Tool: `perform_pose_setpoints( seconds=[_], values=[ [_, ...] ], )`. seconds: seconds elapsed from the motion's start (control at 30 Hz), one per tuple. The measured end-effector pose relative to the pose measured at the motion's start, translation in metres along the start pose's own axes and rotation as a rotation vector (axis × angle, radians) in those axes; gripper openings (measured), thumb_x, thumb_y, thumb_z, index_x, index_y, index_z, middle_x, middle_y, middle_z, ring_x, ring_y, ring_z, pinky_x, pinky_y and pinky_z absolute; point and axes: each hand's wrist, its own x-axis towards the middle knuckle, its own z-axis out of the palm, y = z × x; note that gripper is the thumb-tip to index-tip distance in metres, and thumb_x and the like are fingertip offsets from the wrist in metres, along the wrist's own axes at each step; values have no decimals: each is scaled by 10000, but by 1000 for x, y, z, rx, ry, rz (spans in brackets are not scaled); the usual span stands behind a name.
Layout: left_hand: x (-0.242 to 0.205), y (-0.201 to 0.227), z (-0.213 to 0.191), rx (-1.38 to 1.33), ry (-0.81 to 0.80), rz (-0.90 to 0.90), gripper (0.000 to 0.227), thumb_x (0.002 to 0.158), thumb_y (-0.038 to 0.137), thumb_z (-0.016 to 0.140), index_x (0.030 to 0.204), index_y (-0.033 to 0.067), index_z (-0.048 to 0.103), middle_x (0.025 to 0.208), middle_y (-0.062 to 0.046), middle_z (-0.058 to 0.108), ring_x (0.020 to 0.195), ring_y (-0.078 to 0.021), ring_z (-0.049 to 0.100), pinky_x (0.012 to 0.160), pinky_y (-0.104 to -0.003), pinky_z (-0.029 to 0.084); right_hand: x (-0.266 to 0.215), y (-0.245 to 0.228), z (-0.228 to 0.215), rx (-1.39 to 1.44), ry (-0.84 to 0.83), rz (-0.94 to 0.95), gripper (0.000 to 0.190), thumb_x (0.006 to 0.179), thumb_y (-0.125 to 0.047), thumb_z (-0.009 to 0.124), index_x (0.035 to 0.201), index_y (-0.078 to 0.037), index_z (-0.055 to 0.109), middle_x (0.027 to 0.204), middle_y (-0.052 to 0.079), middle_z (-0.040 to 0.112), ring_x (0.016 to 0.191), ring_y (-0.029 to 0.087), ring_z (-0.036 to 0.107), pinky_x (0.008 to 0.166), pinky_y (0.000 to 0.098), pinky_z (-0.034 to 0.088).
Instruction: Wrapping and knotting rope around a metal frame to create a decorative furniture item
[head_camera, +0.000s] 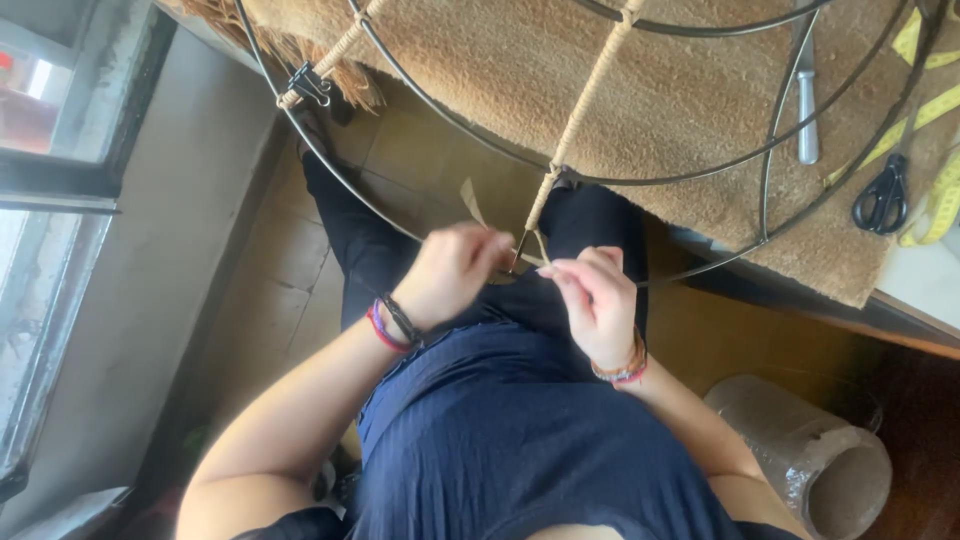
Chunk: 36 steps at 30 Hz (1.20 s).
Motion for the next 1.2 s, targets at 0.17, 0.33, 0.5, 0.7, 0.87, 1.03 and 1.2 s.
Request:
perform_pose_setpoints(
  seconds=[0.17,0.33,0.5,0.7,0.87,1.03,1.2],
  values=[
    [-16,11,28,-382,-225,272,377,1047,131,485,1402,35,569,1213,-287,655,1105,-405,688,877,-482,597,9,-52,-13,-152,-138,-317,117,968,-213,709,960,-116,773,757,21,622,633,241,581,700,361,503],
    [-19,14,27,75,173,844,536,1108,200,204,1532,-11,456,1494,-237,541,1391,-386,561,965,-410,548,14,-64,-29,-193,-221,-518,201,1010,-226,644,1032,-59,753,742,27,508,585,219,545,566,347,499],
    [-6,-29,41,866,369,702,429,1042,57,426,1457,85,531,1446,-150,547,1352,-273,549,826,-298,455,23,-61,-35,-165,-167,-488,189,991,-211,679,977,-40,758,731,47,537,562,226,540,528,351,485],
    [14,-37,4,781,316,635,179,1067,279,556,928,185,617,841,67,491,747,-152,609,612,-235,484,27,-45,-52,-201,3,-302,276,1021,-228,584,953,-83,809,735,5,581,680,206,566,728,371,532],
    [31,-35,-3,462,36,206,209,986,414,655,861,252,696,785,75,644,732,-251,721,662,-362,586,29,-6,-41,-54,70,81,380,1118,-152,418,1049,-1,759,772,97,519,768,268,562,792,420,515],
    [44,-17,-36,231,-276,13,209,993,354,618,900,230,759,836,61,783,861,-305,747,816,-428,597,22,23,4,-67,-120,173,157,1044,-100,594,1093,-77,741,848,132,630,792,364,653,734,448,537],
    [44,-11,-50,97,-448,-75,239,985,321,587,918,277,812,773,-46,768,785,-327,740,795,-403,596,-5,53,21,-413,-212,117,110,1014,-185,641,1110,-189,695,753,52,709,721,298,726,642,427,595]
  ],
)
